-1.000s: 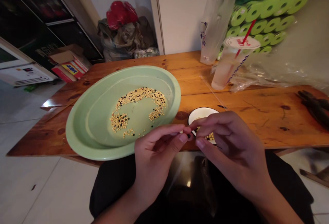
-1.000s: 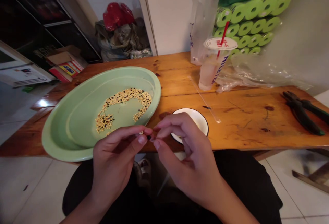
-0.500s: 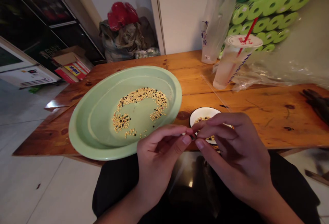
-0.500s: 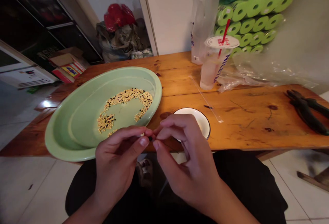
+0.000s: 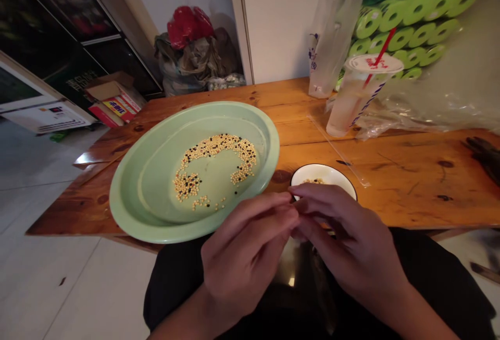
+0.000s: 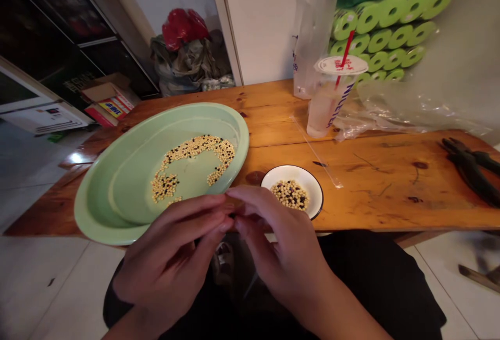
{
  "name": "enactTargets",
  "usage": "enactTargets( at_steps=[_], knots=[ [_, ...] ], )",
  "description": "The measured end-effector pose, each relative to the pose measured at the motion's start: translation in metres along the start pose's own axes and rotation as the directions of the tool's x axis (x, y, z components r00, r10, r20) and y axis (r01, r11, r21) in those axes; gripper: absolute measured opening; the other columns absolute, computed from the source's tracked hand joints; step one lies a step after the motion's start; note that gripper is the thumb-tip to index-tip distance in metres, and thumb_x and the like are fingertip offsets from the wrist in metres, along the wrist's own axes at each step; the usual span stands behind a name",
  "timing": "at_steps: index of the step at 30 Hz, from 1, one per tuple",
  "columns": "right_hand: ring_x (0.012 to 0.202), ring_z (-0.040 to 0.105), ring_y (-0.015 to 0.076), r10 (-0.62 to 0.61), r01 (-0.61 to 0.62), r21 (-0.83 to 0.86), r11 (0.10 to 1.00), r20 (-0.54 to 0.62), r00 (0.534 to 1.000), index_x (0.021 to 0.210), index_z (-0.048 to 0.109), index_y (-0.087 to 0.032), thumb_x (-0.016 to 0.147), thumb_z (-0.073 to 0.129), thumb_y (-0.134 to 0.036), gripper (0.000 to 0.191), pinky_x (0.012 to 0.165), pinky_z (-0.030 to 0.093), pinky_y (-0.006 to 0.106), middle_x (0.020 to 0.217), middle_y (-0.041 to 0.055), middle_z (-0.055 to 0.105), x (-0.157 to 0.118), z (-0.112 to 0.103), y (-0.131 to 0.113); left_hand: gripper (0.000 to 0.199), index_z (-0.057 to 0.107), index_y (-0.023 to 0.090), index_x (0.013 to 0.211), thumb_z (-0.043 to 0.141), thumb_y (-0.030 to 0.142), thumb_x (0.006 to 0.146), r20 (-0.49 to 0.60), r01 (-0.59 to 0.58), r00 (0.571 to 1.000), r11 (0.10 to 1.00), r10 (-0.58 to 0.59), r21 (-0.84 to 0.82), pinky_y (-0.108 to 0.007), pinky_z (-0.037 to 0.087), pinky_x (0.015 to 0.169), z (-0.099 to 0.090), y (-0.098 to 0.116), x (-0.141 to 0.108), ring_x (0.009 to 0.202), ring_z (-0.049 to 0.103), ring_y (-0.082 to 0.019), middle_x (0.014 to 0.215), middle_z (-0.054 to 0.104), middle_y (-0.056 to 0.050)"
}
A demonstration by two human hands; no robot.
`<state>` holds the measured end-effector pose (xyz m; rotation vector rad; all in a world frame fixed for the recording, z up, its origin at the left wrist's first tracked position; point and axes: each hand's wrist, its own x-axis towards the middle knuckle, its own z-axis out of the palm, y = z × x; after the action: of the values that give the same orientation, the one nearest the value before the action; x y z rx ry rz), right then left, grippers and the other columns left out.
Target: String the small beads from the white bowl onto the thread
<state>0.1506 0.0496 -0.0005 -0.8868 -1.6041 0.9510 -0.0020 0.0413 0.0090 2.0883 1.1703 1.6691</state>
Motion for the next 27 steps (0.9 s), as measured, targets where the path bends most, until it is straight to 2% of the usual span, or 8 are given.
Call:
enactTargets(
  at_steps=[2,4,9,15,21,24,27],
  knots=[
    [0.053,0.065,0.0093,0.1,-0.103,0.164,0.981,0.025,0.995,0.115,0.061,-0.035,0.092,0.059,-0.012,0.032,0.046,0.056,0.017,0.078,-0.0034,0.07,0.001,0.002,-0.001,0.029,0.075,0.018,0.096,0.075,-0.002,0.075,0.03,-0.079,0.997,0.994,0.077,0.071,-0.019,0.059,0.086,-0.004,-0.001,0.001,0.09,0.073,-0.012,0.106,0.077,-0.003],
    [0.049,0.063,0.0094,0.176,-0.189,0.322,0.928,0.069,0.982,0.114,0.061,-0.035,0.091,0.063,-0.015,0.031,0.04,0.054,0.016,0.072,-0.0048,0.067,0.002,0.003,-0.003,0.027,0.074,0.017,0.096,0.074,-0.001,0.077,0.016,-0.088,0.996,0.995,0.087,0.053,-0.02,0.059,0.084,-0.006,-0.003,0.002,0.091,0.072,-0.012,0.106,0.076,-0.003],
    [0.055,0.069,0.009,0.205,-0.258,0.541,0.8,0.158,0.966,0.115,0.061,-0.032,0.088,0.066,-0.01,0.035,0.048,0.061,0.019,0.078,-0.0049,0.067,0.007,0.002,-0.003,0.025,0.074,0.014,0.095,0.073,-0.004,0.076,-0.023,-0.033,0.999,0.999,0.032,-0.018,-0.019,0.058,0.086,-0.007,-0.007,0.001,0.093,0.071,-0.011,0.104,0.076,-0.003],
    [0.067,0.073,0.0107,0.138,-0.218,0.622,0.752,0.175,0.975,0.118,0.061,-0.032,0.086,0.068,-0.007,0.041,0.059,0.064,0.021,0.087,-0.0034,0.067,0.006,0.004,0.0,0.027,0.073,0.014,0.097,0.073,-0.003,0.076,-0.033,-0.113,0.993,0.993,0.114,0.043,-0.02,0.059,0.087,-0.008,-0.008,0.002,0.093,0.072,-0.012,0.107,0.076,-0.004],
    [0.066,0.074,0.0121,0.114,-0.133,0.634,0.761,0.071,0.991,0.115,0.066,-0.032,0.083,0.071,-0.005,0.042,0.055,0.065,0.022,0.097,-0.0023,0.06,0.005,0.006,0.0,0.022,0.072,0.011,0.098,0.07,-0.002,0.079,0.033,-0.156,0.987,0.985,0.154,0.067,-0.014,0.055,0.092,-0.011,-0.005,0.003,0.095,0.071,-0.009,0.11,0.075,-0.006],
    [0.064,0.074,0.0113,0.125,-0.151,0.652,0.743,0.087,0.988,0.115,0.069,-0.031,0.083,0.072,-0.007,0.04,0.056,0.064,0.02,0.093,-0.0016,0.065,0.005,0.004,0.001,0.024,0.072,0.013,0.1,0.07,-0.002,0.08,0.051,-0.16,0.986,0.985,0.157,0.07,-0.014,0.055,0.091,-0.013,-0.004,0.003,0.094,0.072,-0.009,0.111,0.075,-0.005],
    [0.059,0.072,0.0098,0.134,-0.192,0.664,0.723,0.139,0.981,0.115,0.071,-0.029,0.086,0.071,-0.01,0.035,0.056,0.061,0.017,0.078,-0.0015,0.071,0.005,0.002,0.004,0.025,0.072,0.014,0.099,0.071,-0.001,0.08,0.028,-0.161,0.987,0.984,0.16,0.079,-0.017,0.059,0.087,-0.014,-0.004,0.004,0.092,0.072,-0.01,0.11,0.075,-0.004]
  ],
)
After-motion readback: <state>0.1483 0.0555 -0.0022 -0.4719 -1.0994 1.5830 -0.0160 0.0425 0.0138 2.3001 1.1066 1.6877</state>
